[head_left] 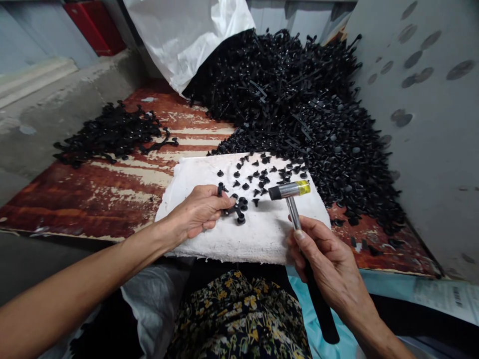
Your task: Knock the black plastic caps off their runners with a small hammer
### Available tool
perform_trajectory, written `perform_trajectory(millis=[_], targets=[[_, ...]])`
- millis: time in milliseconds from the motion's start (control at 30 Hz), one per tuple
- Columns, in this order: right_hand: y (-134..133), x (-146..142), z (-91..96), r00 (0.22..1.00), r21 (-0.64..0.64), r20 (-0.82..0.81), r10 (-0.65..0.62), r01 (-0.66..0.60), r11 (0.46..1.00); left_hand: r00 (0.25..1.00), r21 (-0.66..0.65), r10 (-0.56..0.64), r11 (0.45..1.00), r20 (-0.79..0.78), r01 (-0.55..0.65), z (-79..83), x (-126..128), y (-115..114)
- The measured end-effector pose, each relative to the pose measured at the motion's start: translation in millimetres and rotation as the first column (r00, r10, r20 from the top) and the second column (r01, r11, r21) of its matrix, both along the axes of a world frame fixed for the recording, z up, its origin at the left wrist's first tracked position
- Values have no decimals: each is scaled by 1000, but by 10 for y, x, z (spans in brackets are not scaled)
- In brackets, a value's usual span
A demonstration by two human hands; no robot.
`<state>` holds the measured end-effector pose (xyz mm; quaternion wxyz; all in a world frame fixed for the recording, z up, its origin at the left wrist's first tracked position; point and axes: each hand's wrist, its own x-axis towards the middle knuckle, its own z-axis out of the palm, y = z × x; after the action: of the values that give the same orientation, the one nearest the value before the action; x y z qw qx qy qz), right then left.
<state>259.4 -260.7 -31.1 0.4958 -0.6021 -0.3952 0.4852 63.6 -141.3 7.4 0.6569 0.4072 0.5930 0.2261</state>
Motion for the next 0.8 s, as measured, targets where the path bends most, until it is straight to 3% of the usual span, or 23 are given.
perform_trajectory(millis=[800], targets=[[30,-25,38,999,14,-14,-30,30,999,1000,-13,-17,1000,12,17,7,-18,29]])
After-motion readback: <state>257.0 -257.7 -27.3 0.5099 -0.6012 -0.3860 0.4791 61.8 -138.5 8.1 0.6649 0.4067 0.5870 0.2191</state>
